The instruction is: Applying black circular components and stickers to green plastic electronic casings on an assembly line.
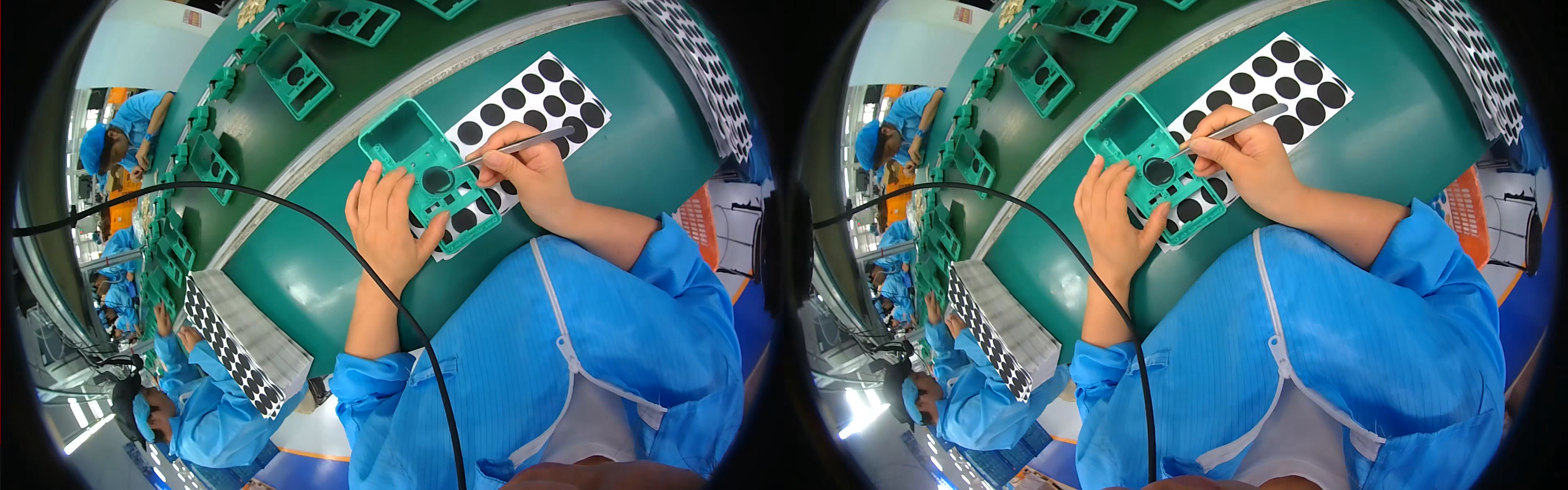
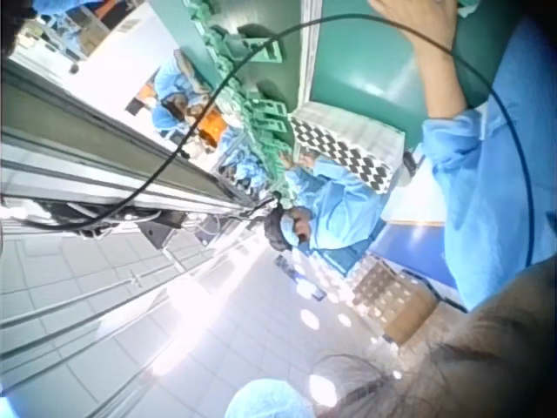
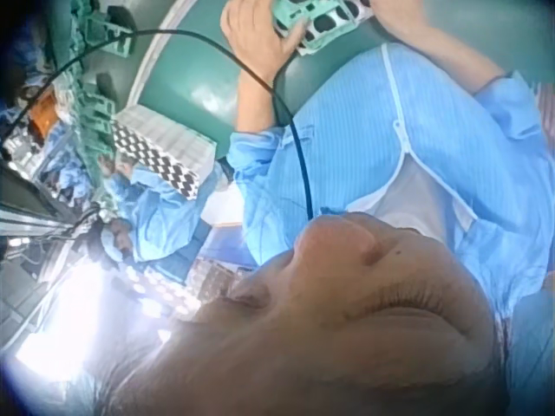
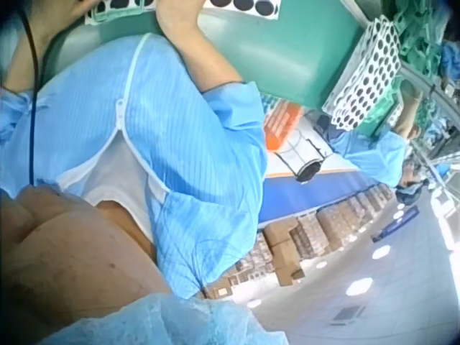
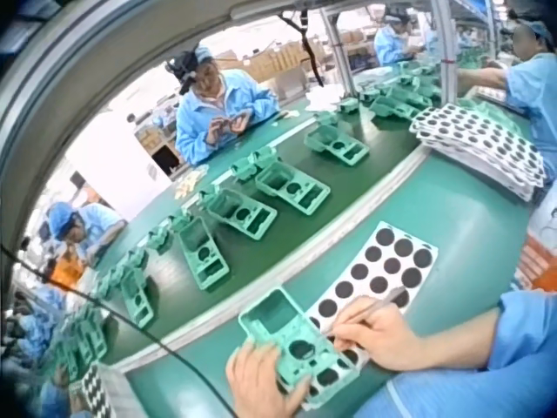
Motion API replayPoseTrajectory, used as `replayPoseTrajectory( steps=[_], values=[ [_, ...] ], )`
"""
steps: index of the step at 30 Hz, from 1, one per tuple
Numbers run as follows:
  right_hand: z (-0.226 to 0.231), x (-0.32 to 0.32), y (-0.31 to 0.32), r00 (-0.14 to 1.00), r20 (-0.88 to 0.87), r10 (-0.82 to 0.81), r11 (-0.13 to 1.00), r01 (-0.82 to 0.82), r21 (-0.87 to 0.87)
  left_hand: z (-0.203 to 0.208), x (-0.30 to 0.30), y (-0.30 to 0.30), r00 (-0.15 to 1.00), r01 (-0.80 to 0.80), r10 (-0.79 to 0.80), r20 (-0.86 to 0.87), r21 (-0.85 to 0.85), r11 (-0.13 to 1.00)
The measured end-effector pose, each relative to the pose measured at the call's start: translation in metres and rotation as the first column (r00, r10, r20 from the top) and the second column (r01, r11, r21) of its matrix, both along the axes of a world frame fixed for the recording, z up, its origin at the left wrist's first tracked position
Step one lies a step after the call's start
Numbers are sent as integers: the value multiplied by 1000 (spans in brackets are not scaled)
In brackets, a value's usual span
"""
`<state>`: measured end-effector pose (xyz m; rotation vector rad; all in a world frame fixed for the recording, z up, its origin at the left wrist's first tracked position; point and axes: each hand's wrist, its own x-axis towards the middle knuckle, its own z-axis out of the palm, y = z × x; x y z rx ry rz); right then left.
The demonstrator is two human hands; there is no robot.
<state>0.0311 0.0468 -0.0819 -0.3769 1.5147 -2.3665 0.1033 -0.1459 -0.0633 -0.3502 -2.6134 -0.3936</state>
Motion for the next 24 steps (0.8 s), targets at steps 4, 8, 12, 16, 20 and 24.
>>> replayPoseTrajectory(
  steps=[4, 8, 12, 16, 20, 24],
  values=[
    [0, 0, -4, 1000, -32, 2, 1000, -1, 15, -2, -2, -1, 1000, -20, 20, 6, -4, 1000],
    [-2, -1, -7, 999, -46, -2, 1000, 3, 15, -4, -4, -4, 1000, -9, 9, -22, -7, 1000],
    [-3, -1, -9, 999, -44, 7, 999, -6, 34, -7, -4, -6, 999, 3, -3, -43, 7, 1000],
    [-4, -1, -9, 999, -38, 8, 999, -7, 34, -10, -4, -5, 999, 0, 0, -53, 10, 1000],
    [-6, -1, -9, 999, -40, 16, 999, -15, 38, -10, -4, -5, 999, 8, -7, -36, 24, 1000],
    [-4, -1, -10, 999, -38, 23, 999, -22, 31, -6, -2, -4, 999, 35, -37, 40, 50, 998]
  ],
)
